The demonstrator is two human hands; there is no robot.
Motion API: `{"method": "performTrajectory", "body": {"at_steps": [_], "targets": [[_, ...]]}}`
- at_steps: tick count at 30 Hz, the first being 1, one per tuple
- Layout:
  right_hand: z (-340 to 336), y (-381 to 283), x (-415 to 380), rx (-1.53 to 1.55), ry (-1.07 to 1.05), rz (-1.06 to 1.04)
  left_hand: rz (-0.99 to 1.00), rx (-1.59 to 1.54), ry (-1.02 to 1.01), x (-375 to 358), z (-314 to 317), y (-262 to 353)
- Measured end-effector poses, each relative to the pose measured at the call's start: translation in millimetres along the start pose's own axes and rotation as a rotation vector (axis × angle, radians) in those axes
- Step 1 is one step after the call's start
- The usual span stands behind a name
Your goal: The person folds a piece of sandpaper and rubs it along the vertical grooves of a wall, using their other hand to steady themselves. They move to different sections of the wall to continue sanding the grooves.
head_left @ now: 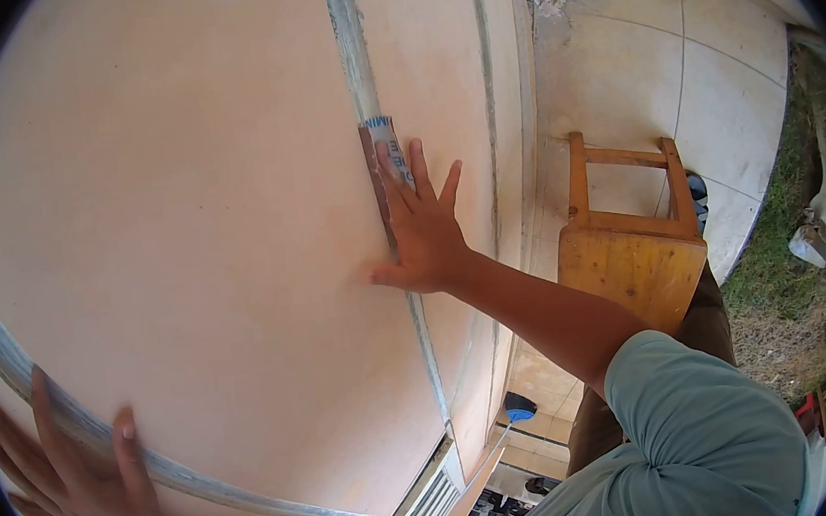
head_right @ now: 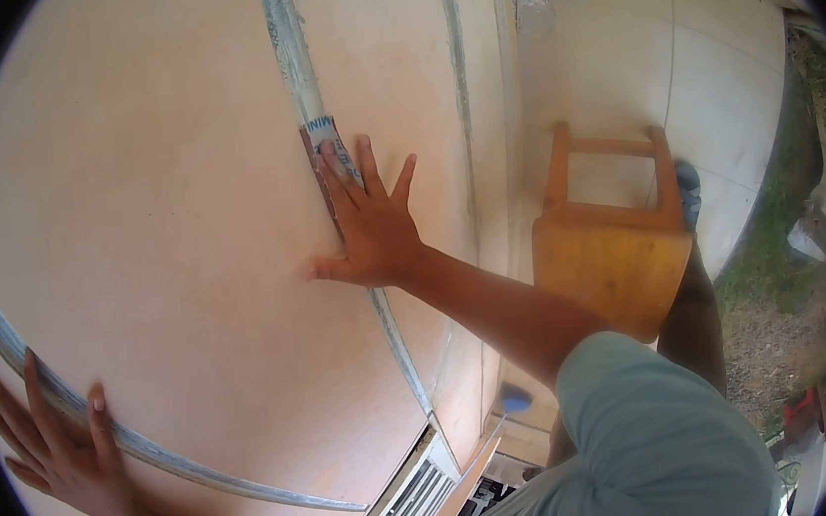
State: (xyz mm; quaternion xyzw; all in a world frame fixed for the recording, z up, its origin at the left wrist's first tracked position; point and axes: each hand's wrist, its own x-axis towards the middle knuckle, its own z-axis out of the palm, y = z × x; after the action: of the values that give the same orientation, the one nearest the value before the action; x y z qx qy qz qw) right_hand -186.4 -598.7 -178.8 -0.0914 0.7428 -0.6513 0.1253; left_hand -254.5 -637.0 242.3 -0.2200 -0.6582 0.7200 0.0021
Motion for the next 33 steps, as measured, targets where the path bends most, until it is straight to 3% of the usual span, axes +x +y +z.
{"method": "performTrajectory", "body": {"at_steps": [2,7,10,15,19,22,25,27,33], "targets": [[6,2,-20,0.002,-0.075,-0.022,0.017,0.002,0.004,0,0,-1],[-56,-11,120,0.075,0.181,-0.022,0.012,-0.038,-0.014,-4,5,-4],[-65,-12,138,0.155,0.185,-0.037,-0.008,-0.041,-0.027,-7,3,-2],[-16,-7,15,0.026,-0.025,-0.020,-0.017,-0.029,0.026,0,-1,4],[-29,-6,39,0.026,0.078,-0.023,0.002,-0.019,0.023,-1,2,3],[-55,-15,94,0.136,0.115,0.089,0.025,-0.040,0.064,-2,5,1],[-51,-17,100,0.160,0.165,0.062,-0.016,-0.046,0.028,-2,2,2],[-24,-9,76,0.112,0.319,-0.056,-0.011,-0.032,0.041,-2,2,3],[-12,5,61,-0.031,0.193,-0.059,-0.030,-0.061,0.085,1,2,7]]}}
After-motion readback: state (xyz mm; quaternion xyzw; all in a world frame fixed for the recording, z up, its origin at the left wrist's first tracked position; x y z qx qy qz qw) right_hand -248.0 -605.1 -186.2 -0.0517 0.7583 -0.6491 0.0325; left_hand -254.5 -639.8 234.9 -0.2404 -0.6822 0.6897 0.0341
